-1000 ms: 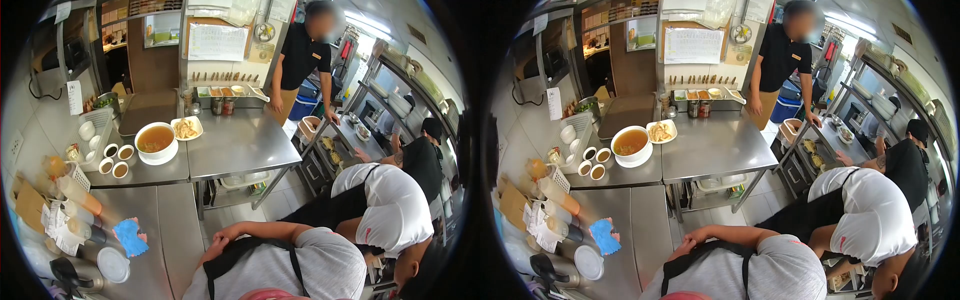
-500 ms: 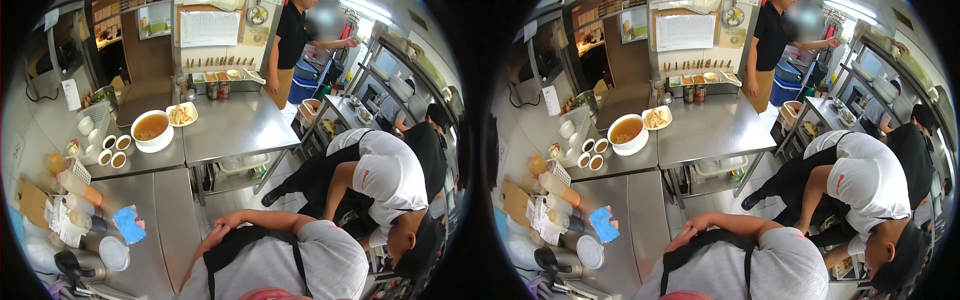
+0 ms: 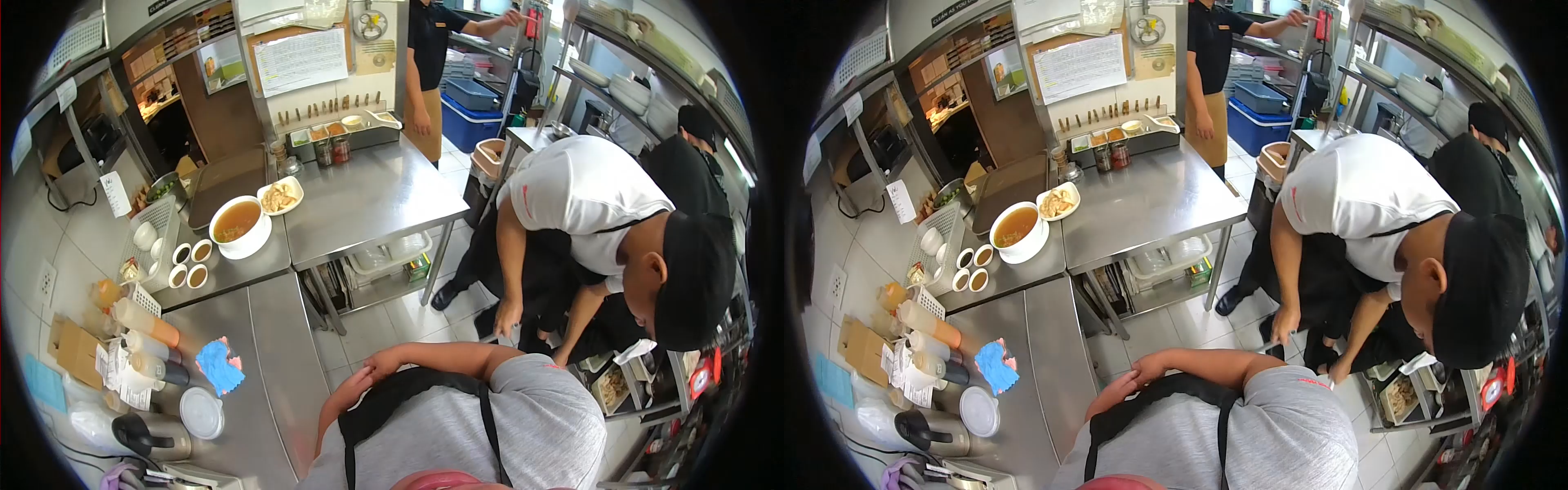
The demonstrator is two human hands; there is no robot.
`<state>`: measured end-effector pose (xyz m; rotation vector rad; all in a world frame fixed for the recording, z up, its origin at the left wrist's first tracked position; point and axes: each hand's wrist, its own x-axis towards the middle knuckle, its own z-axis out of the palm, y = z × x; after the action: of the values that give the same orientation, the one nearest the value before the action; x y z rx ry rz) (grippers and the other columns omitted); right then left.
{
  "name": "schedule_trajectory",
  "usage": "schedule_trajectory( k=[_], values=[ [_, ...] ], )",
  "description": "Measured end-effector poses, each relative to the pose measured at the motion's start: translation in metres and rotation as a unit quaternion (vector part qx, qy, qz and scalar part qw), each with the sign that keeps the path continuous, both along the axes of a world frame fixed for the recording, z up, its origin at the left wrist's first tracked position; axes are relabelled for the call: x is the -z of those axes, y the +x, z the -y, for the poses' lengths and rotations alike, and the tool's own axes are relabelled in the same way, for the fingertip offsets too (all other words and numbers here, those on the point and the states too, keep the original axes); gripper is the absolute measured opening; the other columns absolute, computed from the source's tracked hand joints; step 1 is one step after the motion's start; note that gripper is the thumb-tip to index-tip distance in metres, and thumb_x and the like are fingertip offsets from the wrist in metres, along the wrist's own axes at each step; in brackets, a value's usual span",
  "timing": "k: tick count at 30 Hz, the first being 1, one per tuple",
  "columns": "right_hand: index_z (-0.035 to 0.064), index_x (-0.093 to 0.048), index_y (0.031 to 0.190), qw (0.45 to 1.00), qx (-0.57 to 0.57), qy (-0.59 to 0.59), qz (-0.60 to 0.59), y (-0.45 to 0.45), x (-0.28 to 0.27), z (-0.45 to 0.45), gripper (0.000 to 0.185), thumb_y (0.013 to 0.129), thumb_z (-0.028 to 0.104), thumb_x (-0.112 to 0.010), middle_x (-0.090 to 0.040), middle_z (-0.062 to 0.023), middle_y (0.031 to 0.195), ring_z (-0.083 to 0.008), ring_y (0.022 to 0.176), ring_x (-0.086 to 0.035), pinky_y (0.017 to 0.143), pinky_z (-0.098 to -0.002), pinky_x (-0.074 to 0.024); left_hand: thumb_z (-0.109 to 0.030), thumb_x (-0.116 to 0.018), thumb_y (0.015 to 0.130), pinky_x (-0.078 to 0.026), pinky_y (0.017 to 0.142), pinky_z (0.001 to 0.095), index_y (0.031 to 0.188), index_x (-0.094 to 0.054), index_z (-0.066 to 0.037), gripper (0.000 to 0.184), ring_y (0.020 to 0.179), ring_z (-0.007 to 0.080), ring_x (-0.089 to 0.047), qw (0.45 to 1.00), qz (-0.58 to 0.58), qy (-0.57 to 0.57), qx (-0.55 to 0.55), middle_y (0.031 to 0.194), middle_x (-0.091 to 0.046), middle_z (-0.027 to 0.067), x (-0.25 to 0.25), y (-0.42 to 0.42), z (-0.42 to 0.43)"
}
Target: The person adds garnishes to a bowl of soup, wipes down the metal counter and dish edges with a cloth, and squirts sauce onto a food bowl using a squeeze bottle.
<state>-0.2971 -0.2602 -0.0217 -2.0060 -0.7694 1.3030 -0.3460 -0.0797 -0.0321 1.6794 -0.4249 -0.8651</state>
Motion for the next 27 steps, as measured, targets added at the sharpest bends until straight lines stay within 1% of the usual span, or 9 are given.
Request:
schedule_trajectory(
  k=[1, 2, 4, 7, 13, 17, 23, 24, 27],
  values=[
    [0.0047, -0.056, 0.089, 0.999, -0.01, -0.019, 0.026, -0.01, 0.003, 0.004, 0.032, 0.073, 0.032, -0.058, -0.056, -0.0058, 0.078, -0.014, 0.07, -0.05, 0.059, -0.0289, -0.0416, -0.031, -0.039, 0.086, -0.036, 0.085, 0.0304, 0.126, -0.028, -0.007, 0.048, 0.1, 0.0187, -0.045, 1.0, 0.023, 0.007, -0.019, 0.116, -0.043, 0.0107, 0.002, -0.014, -0.007],
    [0.0048, -0.057, 0.085, 0.998, -0.019, -0.038, 0.055, -0.021, 0.008, 0.013, 0.03, 0.074, 0.033, -0.058, -0.057, -0.006, 0.076, -0.0143, 0.069, -0.051, 0.059, -0.0291, -0.0418, -0.032, -0.039, 0.086, -0.037, 0.085, 0.0332, 0.127, -0.027, -0.008, 0.049, 0.103, 0.0222, -0.044, 0.985, -0.074, -0.092, -0.127, 0.118, -0.041, 0.0128, 0.001, -0.033, -0.016],
    [0.005, -0.059, 0.08, 0.998, 0.037, -0.039, 0.032, -0.042, 0.0, 0.025, 0.031, 0.075, 0.035, -0.057, -0.057, -0.0056, 0.074, -0.0146, 0.068, -0.052, 0.059, -0.0293, -0.042, -0.036, -0.039, 0.086, -0.037, 0.087, 0.0387, 0.128, -0.024, -0.01, 0.052, 0.108, 0.0293, -0.042, 0.865, -0.261, -0.278, -0.327, 0.121, -0.038, 0.0168, -0.011, -0.076, -0.034],
    [0.0052, -0.059, 0.081, 0.982, 0.163, -0.018, -0.097, -0.086, -0.01, 0.037, 0.033, 0.076, 0.038, -0.056, -0.057, -0.004, 0.073, -0.0143, 0.069, -0.052, 0.059, -0.0297, -0.0421, -0.038, -0.036, 0.086, -0.041, 0.081, 0.0421, 0.13, -0.018, -0.015, 0.053, 0.105, 0.0319, -0.044, 0.83, -0.238, -0.422, -0.278, 0.119, -0.04, 0.0178, -0.008, -0.125, -0.062],
    [0.0075, -0.06, 0.081, 0.984, 0.138, -0.093, -0.061, -0.16, 0.035, 0.033, 0.03, 0.075, 0.037, -0.057, -0.056, -0.0022, 0.068, -0.0126, 0.065, -0.052, 0.057, -0.0275, -0.0416, -0.035, -0.037, 0.087, -0.043, 0.076, 0.039, 0.128, -0.021, -0.01, 0.051, 0.097, 0.028, -0.048, 0.845, -0.207, -0.381, -0.314, 0.115, -0.042, 0.0181, -0.022, -0.124, -0.053],
    [0.0066, -0.06, 0.08, 0.974, 0.212, -0.064, -0.044, -0.213, 0.034, 0.047, 0.033, 0.073, 0.039, -0.059, -0.056, -0.004, 0.066, -0.0141, 0.062, -0.052, 0.055, -0.0284, -0.0413, -0.034, -0.038, 0.087, -0.044, 0.075, 0.0383, 0.127, -0.024, -0.008, 0.05, 0.094, 0.0275, -0.049, 0.847, -0.183, -0.365, -0.341, 0.112, -0.043, 0.0184, -0.023, -0.126, -0.049],
    [0.0042, -0.059, 0.074, 0.945, 0.281, -0.15, -0.078, -0.268, 0.071, 0.091, 0.038, 0.07, 0.041, -0.057, -0.054, -0.0065, 0.059, -0.0172, 0.054, -0.051, 0.049, -0.0317, -0.0413, -0.034, -0.039, 0.086, -0.044, 0.074, 0.0382, 0.125, -0.026, -0.009, 0.049, 0.094, 0.0278, -0.049, 0.869, -0.179, -0.351, -0.299, 0.112, -0.043, 0.0184, -0.021, -0.121, -0.054],
    [0.0037, -0.062, 0.063, 0.953, 0.262, -0.15, -0.024, -0.276, 0.077, 0.101, 0.036, 0.07, 0.039, -0.055, -0.052, -0.0074, 0.051, -0.0199, 0.041, -0.047, 0.04, -0.036, -0.0404, -0.035, -0.039, 0.086, -0.044, 0.073, 0.0381, 0.125, -0.026, -0.009, 0.049, 0.094, 0.0278, -0.05, 0.864, -0.198, -0.357, -0.296, 0.112, -0.044, 0.0183, -0.025, -0.12, -0.056],
    [0.0055, -0.062, 0.061, 0.949, 0.205, -0.24, -0.013, -0.302, 0.106, 0.131, 0.037, 0.068, 0.042, -0.057, -0.053, -0.0076, 0.052, -0.0169, 0.045, -0.049, 0.043, -0.0349, -0.0414, -0.037, -0.039, 0.085, -0.045, 0.073, 0.038, 0.125, -0.027, -0.009, 0.049, 0.094, 0.0273, -0.05, 0.864, -0.201, -0.36, -0.291, 0.111, -0.046, 0.0176, -0.024, -0.117, -0.054]
  ],
)
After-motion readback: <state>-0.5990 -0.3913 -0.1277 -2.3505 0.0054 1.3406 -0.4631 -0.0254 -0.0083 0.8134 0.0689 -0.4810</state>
